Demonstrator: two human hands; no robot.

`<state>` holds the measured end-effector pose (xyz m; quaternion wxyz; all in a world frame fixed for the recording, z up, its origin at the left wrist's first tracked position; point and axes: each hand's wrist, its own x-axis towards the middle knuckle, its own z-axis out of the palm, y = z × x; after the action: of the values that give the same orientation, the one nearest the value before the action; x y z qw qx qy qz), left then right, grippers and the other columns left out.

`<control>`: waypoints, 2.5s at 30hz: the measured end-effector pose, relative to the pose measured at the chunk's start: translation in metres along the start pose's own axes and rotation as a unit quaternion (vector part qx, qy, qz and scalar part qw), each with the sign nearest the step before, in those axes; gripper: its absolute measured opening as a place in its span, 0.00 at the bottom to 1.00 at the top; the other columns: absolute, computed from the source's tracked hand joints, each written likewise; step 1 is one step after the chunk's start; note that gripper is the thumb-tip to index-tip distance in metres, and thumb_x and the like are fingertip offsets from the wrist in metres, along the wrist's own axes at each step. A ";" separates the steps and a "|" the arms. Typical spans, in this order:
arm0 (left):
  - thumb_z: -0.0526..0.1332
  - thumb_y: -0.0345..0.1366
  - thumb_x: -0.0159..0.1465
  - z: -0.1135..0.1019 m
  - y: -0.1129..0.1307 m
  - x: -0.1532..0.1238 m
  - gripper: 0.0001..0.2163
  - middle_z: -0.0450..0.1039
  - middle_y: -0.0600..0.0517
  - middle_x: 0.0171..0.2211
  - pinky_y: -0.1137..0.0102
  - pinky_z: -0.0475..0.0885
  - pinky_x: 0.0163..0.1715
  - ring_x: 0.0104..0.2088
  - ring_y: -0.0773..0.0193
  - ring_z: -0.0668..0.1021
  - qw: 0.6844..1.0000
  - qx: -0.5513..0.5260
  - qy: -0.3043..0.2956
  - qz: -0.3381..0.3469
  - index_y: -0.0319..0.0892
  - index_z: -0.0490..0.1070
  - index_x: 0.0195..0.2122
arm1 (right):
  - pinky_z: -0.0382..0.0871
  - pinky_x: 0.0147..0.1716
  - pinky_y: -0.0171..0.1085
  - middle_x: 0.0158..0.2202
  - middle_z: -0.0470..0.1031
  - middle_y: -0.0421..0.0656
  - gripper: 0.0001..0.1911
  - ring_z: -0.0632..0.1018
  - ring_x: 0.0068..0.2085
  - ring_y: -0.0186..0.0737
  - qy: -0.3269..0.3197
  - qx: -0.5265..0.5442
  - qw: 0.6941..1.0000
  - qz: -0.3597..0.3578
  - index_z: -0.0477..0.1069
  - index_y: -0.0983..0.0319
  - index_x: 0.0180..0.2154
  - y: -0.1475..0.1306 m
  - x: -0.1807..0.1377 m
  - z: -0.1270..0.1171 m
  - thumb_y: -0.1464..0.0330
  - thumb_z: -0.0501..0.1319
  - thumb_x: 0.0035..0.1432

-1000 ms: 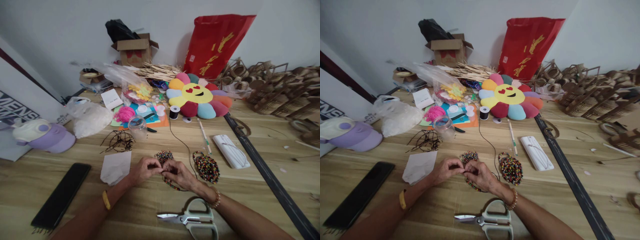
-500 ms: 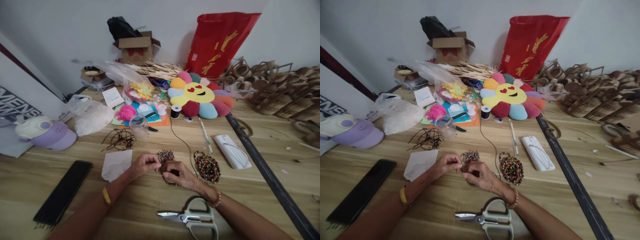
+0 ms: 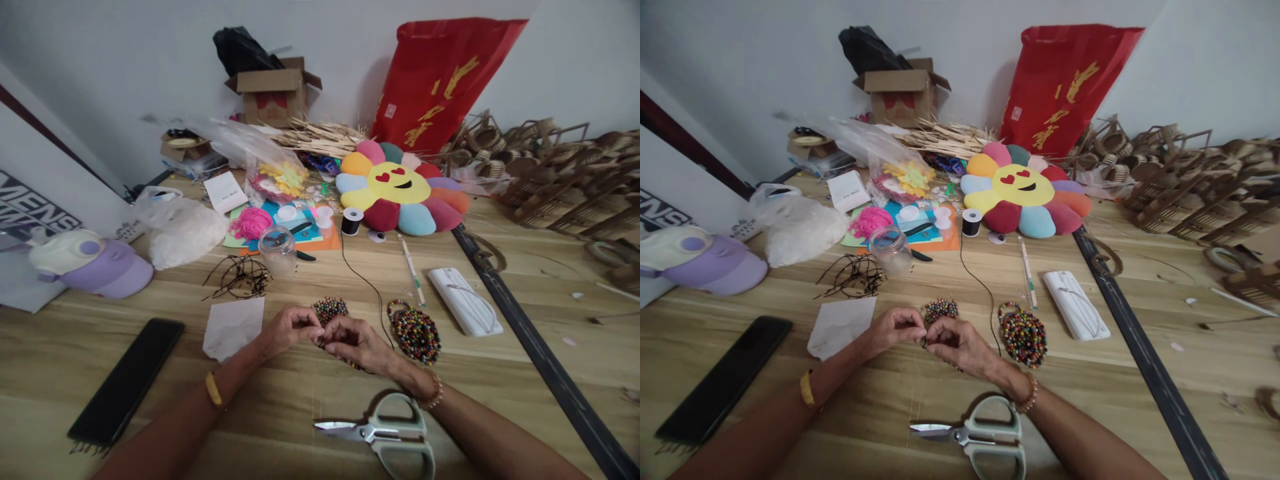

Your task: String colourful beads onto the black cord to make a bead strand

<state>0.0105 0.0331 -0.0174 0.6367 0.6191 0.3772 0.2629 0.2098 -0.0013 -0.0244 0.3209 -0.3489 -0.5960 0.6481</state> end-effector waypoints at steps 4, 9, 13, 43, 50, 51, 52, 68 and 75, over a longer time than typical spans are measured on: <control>0.67 0.43 0.52 0.003 0.001 -0.001 0.13 0.72 0.52 0.21 0.75 0.65 0.26 0.23 0.69 0.72 1.000 0.005 0.006 -0.004 0.36 0.74 0.25 | 0.61 0.26 0.30 0.30 0.70 0.40 0.14 0.68 0.28 0.31 0.015 -0.041 0.998 -0.036 0.71 0.63 0.36 -0.002 0.000 -0.001 0.59 0.64 0.54; 0.67 0.44 0.52 0.004 0.001 -0.002 0.14 0.73 0.51 0.21 0.74 0.65 0.26 0.24 0.68 0.72 1.000 -0.006 0.012 0.004 0.35 0.74 0.25 | 0.61 0.23 0.29 0.27 0.71 0.40 0.16 0.69 0.25 0.29 -0.022 -0.007 1.000 0.008 0.69 0.64 0.32 -0.003 -0.001 -0.002 0.57 0.63 0.55; 0.66 0.43 0.53 0.003 0.003 -0.002 0.13 0.71 0.52 0.21 0.74 0.64 0.26 0.24 0.68 0.71 0.999 0.023 0.024 0.015 0.36 0.74 0.24 | 0.63 0.20 0.27 0.26 0.72 0.40 0.18 0.73 0.24 0.29 -0.018 0.049 0.998 0.038 0.66 0.64 0.32 -0.004 -0.001 -0.002 0.55 0.63 0.54; 0.60 0.29 0.60 0.008 -0.016 0.002 0.05 0.76 0.49 0.30 0.71 0.70 0.34 0.32 0.64 0.76 0.903 0.357 0.032 0.238 0.40 0.76 0.31 | 0.67 0.15 0.26 0.19 0.68 0.34 0.16 0.68 0.17 0.26 0.079 0.089 0.992 0.032 0.67 0.64 0.29 0.000 0.006 -0.017 0.58 0.66 0.51; 0.58 0.28 0.62 0.011 -0.020 -0.001 0.06 0.75 0.49 0.33 0.70 0.71 0.37 0.35 0.64 0.75 0.865 0.431 0.031 0.254 0.40 0.75 0.34 | 0.66 0.16 0.26 0.19 0.67 0.34 0.16 0.68 0.17 0.26 0.073 0.078 0.994 0.020 0.67 0.64 0.29 0.002 0.005 -0.017 0.58 0.65 0.53; 0.58 0.28 0.62 0.012 -0.020 -0.002 0.06 0.75 0.49 0.33 0.70 0.71 0.37 0.35 0.63 0.75 0.863 0.436 0.033 0.253 0.40 0.75 0.34 | 0.66 0.16 0.26 0.18 0.67 0.34 0.16 0.68 0.17 0.26 0.072 0.077 0.994 0.018 0.67 0.64 0.28 0.001 0.005 -0.017 0.58 0.65 0.53; 0.58 0.28 0.62 0.012 -0.020 -0.002 0.06 0.74 0.49 0.33 0.70 0.71 0.37 0.35 0.63 0.75 0.862 0.439 0.036 0.251 0.40 0.75 0.34 | 0.66 0.16 0.27 0.18 0.67 0.34 0.16 0.68 0.17 0.26 0.070 0.077 0.994 0.017 0.67 0.64 0.28 0.001 0.005 -0.016 0.57 0.65 0.53; 0.65 0.35 0.53 -0.001 -0.007 0.001 0.07 0.75 0.50 0.26 0.74 0.67 0.28 0.27 0.66 0.74 0.996 0.087 0.033 0.003 0.36 0.76 0.29 | 0.63 0.16 0.25 0.19 0.64 0.34 0.18 0.66 0.18 0.25 0.012 0.027 0.999 0.032 0.66 0.64 0.29 0.005 0.005 -0.016 0.55 0.62 0.54; 0.68 0.35 0.50 -0.004 -0.008 0.003 0.07 0.75 0.50 0.27 0.73 0.67 0.31 0.28 0.67 0.74 0.999 0.003 0.031 -0.004 0.36 0.77 0.28 | 0.57 0.15 0.25 0.19 0.60 0.32 0.14 0.61 0.18 0.25 -0.007 0.000 1.000 -0.001 0.64 0.64 0.28 0.006 0.003 -0.014 0.59 0.60 0.57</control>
<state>0.0084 0.0373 -0.0258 0.6237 0.6110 0.4004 0.2781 0.2192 0.0085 -0.0314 0.3177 -0.3433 -0.5985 0.6504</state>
